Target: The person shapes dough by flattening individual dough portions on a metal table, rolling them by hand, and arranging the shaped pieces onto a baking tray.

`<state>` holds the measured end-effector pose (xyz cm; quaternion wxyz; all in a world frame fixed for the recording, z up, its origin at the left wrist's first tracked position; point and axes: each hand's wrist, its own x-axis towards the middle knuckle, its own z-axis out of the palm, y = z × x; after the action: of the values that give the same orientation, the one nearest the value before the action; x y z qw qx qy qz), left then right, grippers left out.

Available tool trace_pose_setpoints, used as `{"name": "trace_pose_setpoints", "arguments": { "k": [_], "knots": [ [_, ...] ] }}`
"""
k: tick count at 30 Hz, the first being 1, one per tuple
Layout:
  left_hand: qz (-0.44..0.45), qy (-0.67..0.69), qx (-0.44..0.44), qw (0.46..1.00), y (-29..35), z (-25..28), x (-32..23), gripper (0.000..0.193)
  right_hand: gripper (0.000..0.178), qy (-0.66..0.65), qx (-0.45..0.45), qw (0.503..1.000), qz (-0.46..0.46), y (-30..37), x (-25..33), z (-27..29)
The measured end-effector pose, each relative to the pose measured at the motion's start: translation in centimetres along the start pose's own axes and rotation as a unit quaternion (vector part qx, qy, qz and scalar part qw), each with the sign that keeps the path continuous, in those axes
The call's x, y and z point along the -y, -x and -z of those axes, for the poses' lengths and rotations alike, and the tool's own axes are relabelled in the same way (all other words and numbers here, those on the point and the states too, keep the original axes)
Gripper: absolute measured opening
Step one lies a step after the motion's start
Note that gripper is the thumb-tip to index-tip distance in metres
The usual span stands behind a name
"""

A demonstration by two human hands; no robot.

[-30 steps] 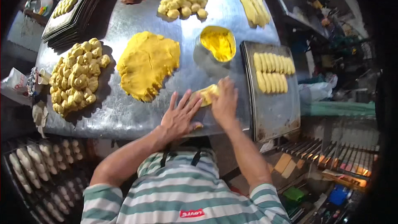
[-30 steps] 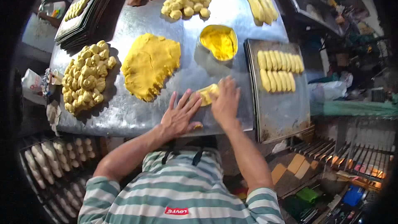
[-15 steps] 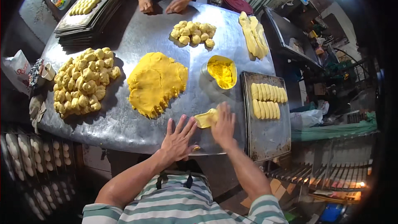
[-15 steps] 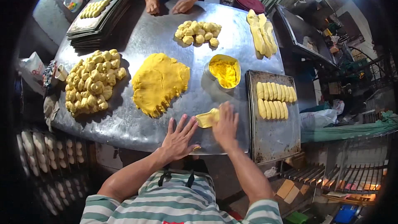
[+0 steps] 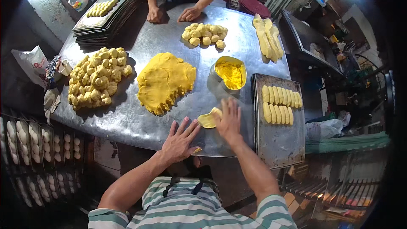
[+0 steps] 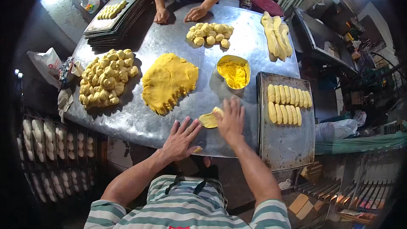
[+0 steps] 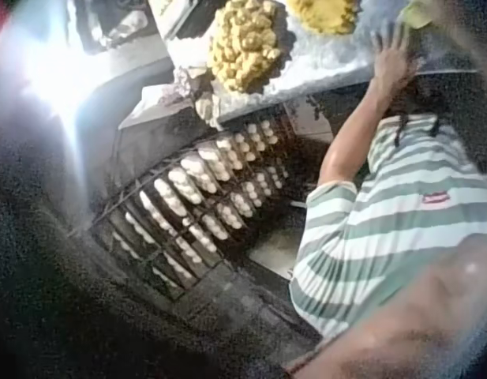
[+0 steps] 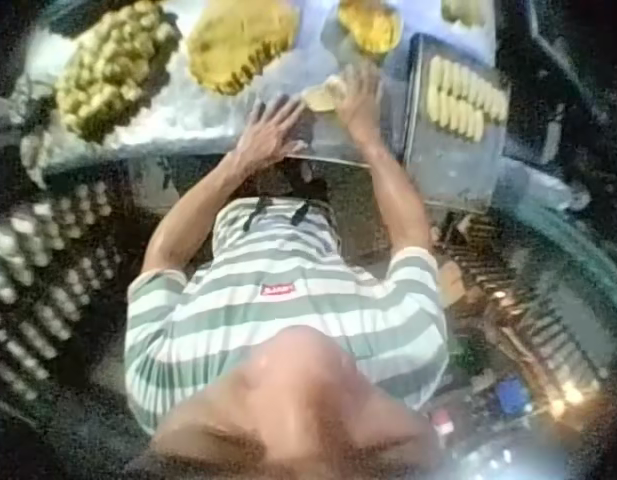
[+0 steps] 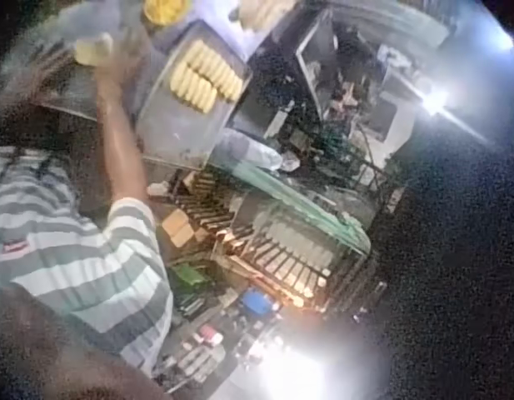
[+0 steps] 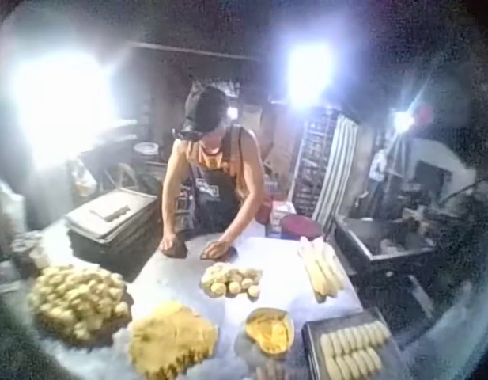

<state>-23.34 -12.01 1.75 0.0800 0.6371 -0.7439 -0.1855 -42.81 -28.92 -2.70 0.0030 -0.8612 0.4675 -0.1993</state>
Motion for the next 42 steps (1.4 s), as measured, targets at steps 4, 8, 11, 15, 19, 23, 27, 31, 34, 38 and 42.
{"name": "trace_pose_setpoints", "arguments": {
  "k": [4,8,11,15,19,23,27,31,34,38,42],
  "knots": [
    [0.004,0.086,-0.014,0.996,3.6,0.3,2.4,0.082,0.069,-0.194,0.11,0.975,0.012,2.6,3.2,0.0],
    [0.001,0.125,-0.059,0.99,8.8,1.9,5.4,0.071,0.069,-0.066,0.064,0.994,-0.056,2.0,2.2,-0.2],
    [0.042,0.153,-0.122,0.98,13.7,3.4,9.1,0.061,0.068,-0.068,0.112,0.99,-0.048,1.1,6.2,2.4],
    [0.091,0.165,-0.186,0.964,17.7,3.9,12.3,0.054,0.071,-0.13,0.044,0.983,-0.124,0.4,2.6,1.1],
    [0.138,0.185,-0.202,0.952,20.4,4.6,14.8,0.049,0.071,-0.056,0.059,0.996,-0.043,3.7,5.5,-0.7],
    [0.145,0.198,-0.235,0.941,21.6,4.9,15.1,0.043,0.074,-0.129,0.086,0.973,-0.171,0.5,3.9,1.3],
    [0.143,0.197,-0.247,0.938,21.6,5.7,15.0,0.04,0.069,-0.03,0.011,0.999,-0.022,4.0,5.6,-0.3],
    [0.165,0.235,-0.274,0.918,21.3,5.6,14.8,0.039,0.064,-0.164,0.188,0.945,-0.212,-0.5,6.3,4.3],
    [0.122,0.23,-0.255,0.931,20.4,6.3,14.1,0.039,0.058,0.101,-0.044,0.994,0.021,1.9,4.5,0.5],
    [0.15,0.24,-0.27,0.921,20.9,5.4,14.0,0.039,0.065,-0.184,0.207,0.945,-0.172,2.5,7.8,2.6],
    [0.131,0.249,-0.262,0.923,20.3,5.4,13.0,0.039,0.063,0.078,-0.027,0.995,-0.061,2.8,7.5,-0.9]
  ]
}}
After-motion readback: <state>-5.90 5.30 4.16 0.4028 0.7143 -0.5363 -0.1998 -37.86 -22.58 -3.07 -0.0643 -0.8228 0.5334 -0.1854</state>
